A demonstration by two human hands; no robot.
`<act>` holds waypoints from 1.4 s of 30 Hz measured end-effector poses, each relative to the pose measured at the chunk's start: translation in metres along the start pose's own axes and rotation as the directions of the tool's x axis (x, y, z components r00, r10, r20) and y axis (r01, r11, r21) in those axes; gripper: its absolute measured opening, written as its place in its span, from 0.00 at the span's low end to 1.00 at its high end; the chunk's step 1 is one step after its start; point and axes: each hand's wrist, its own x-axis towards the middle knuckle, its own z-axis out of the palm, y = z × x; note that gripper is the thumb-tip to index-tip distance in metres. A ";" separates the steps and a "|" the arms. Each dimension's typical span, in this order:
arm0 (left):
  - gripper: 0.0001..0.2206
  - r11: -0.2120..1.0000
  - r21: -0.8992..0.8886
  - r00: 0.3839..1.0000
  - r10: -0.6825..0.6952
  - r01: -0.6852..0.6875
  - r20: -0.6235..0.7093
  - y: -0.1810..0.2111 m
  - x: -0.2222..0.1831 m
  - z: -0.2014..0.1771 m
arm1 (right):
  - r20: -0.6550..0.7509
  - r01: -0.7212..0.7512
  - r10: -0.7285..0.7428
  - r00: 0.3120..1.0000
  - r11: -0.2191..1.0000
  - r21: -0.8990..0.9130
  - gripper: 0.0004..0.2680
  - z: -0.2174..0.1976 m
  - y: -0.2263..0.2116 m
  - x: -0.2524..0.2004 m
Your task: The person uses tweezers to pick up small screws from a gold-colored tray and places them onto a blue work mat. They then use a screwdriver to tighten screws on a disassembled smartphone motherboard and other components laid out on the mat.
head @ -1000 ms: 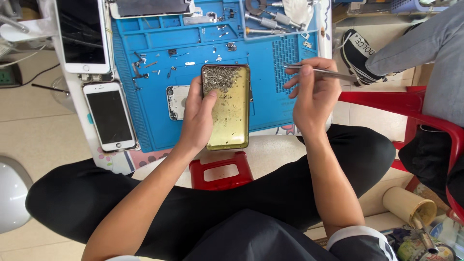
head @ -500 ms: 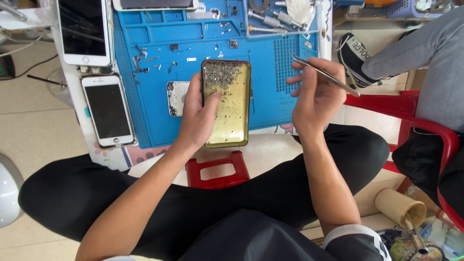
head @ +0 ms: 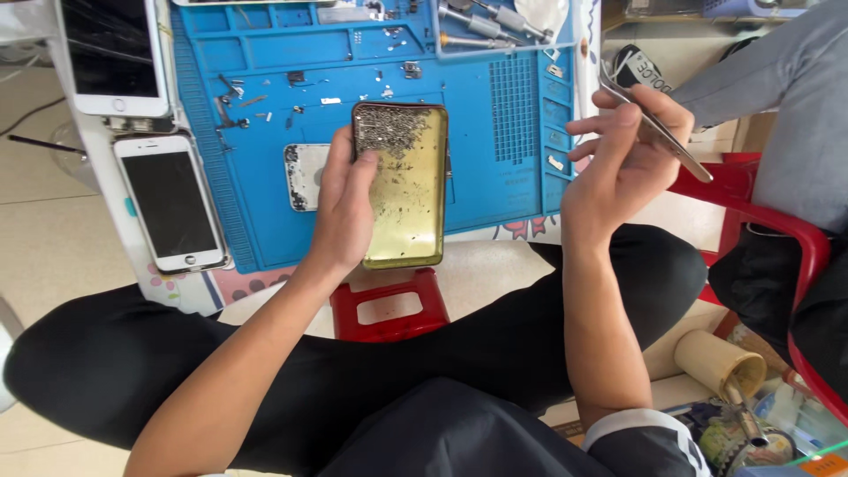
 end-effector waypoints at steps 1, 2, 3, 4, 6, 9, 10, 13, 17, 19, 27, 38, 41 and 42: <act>0.20 1.000 0.007 1.000 0.001 -0.001 -0.005 -0.001 0.004 0.002 | -0.001 -0.002 0.002 1.000 1.000 0.008 0.08 0.001 -0.003 0.004; 0.22 1.000 -0.014 1.000 -0.016 0.016 -0.002 -0.003 0.002 0.000 | 0.045 0.030 -0.030 0.999 1.000 0.007 0.07 0.003 -0.007 0.005; 0.24 0.999 -0.034 0.999 -0.032 0.032 0.002 -0.004 0.001 -0.001 | 0.089 0.062 -0.063 0.994 0.998 0.008 0.06 0.005 -0.011 0.004; 0.24 0.999 -0.025 0.999 -0.046 0.046 -0.006 -0.006 -0.001 -0.002 | 0.093 0.046 -0.047 0.995 0.999 0.015 0.06 0.007 -0.012 0.001; 0.24 0.999 -0.011 0.999 0.035 -0.035 0.001 -0.007 0.003 -0.003 | 0.162 -0.066 0.062 0.985 0.998 0.021 0.09 0.011 -0.011 0.002; 0.28 0.999 0.028 0.999 -0.043 0.044 -0.022 -0.003 -0.002 -0.005 | 0.229 -0.084 0.077 0.970 0.996 0.018 0.05 0.017 -0.016 -0.001; 0.28 0.999 0.027 0.999 -0.042 0.043 -0.022 -0.014 -0.002 -0.008 | 0.229 -0.083 0.076 0.970 0.996 0.018 0.05 0.021 -0.014 -0.003; 0.28 0.997 -0.031 0.997 0.077 -0.077 0.012 -0.031 -0.004 -0.012 | 0.245 -0.049 0.039 0.969 0.998 0.036 0.03 0.030 -0.009 -0.009; 0.31 0.998 -0.058 0.999 0.033 -0.031 0.028 -0.023 -0.008 -0.012 | 0.312 -0.115 0.119 0.943 0.993 -0.033 0.03 0.037 0.003 -0.013; 0.30 0.998 -0.052 0.999 0.045 -0.043 0.031 -0.027 -0.008 -0.011 | 0.313 -0.091 0.099 0.945 0.995 -0.039 0.03 0.037 0.000 -0.012; 0.30 0.996 -0.053 0.997 0.067 -0.066 0.034 -0.007 -0.007 -0.006 | 0.164 0.174 -0.161 0.973 0.982 -0.070 0.06 0.010 -0.010 0.004; 0.26 0.999 -0.053 1.000 -0.012 0.014 0.028 -0.009 0.000 0.000 | 0.084 0.075 -0.060 0.995 0.978 -0.193 0.05 -0.007 -0.006 0.001; 0.26 0.998 -0.060 1.000 -0.009 0.010 0.024 -0.012 -0.001 -0.002 | 0.125 0.076 -0.054 0.991 0.981 -0.179 0.05 -0.004 -0.006 0.000; 0.26 0.999 -0.043 1.000 -0.014 0.015 0.028 -0.011 0.000 -0.001 | 0.152 0.049 -0.020 0.988 0.980 -0.192 0.04 -0.003 -0.005 0.002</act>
